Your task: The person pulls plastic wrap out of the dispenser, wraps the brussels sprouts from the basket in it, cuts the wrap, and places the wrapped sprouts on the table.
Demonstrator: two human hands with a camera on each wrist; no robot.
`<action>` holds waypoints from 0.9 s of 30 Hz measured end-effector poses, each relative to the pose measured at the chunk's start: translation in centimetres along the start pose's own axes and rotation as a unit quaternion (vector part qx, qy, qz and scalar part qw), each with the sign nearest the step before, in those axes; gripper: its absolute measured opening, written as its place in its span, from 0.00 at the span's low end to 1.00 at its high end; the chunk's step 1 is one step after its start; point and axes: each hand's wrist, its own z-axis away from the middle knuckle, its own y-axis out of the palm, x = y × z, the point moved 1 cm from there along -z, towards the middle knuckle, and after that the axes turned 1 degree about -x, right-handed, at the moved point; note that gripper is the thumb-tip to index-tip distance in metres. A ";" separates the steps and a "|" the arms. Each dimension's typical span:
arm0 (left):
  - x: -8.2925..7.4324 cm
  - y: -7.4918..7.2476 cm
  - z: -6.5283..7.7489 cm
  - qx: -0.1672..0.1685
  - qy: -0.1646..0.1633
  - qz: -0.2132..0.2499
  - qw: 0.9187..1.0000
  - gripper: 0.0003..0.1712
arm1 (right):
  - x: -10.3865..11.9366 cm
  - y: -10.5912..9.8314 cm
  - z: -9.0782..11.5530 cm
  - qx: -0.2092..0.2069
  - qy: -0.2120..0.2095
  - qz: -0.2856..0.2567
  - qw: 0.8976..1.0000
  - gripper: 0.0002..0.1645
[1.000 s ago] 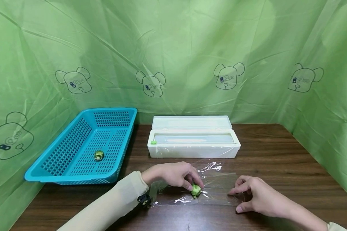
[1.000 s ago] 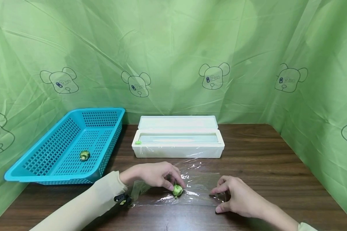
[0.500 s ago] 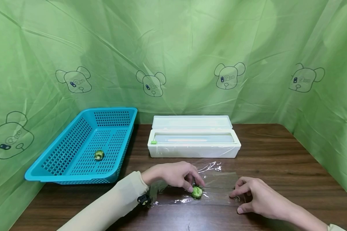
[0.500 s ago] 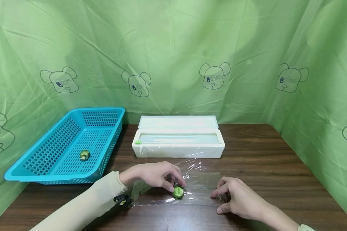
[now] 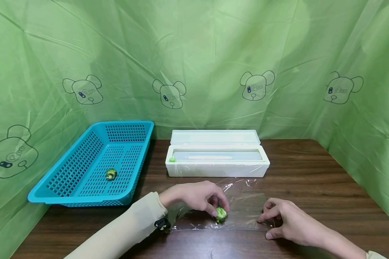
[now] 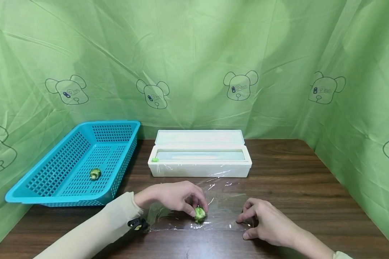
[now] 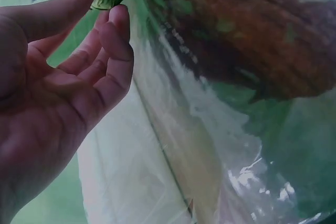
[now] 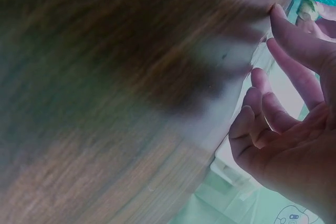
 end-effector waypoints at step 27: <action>-0.6 0.1 4.8 -0.091 -0.092 -0.090 0.988 0.17 | -0.2 -0.1 0.3 -0.018 0.014 0.025 0.999 0.19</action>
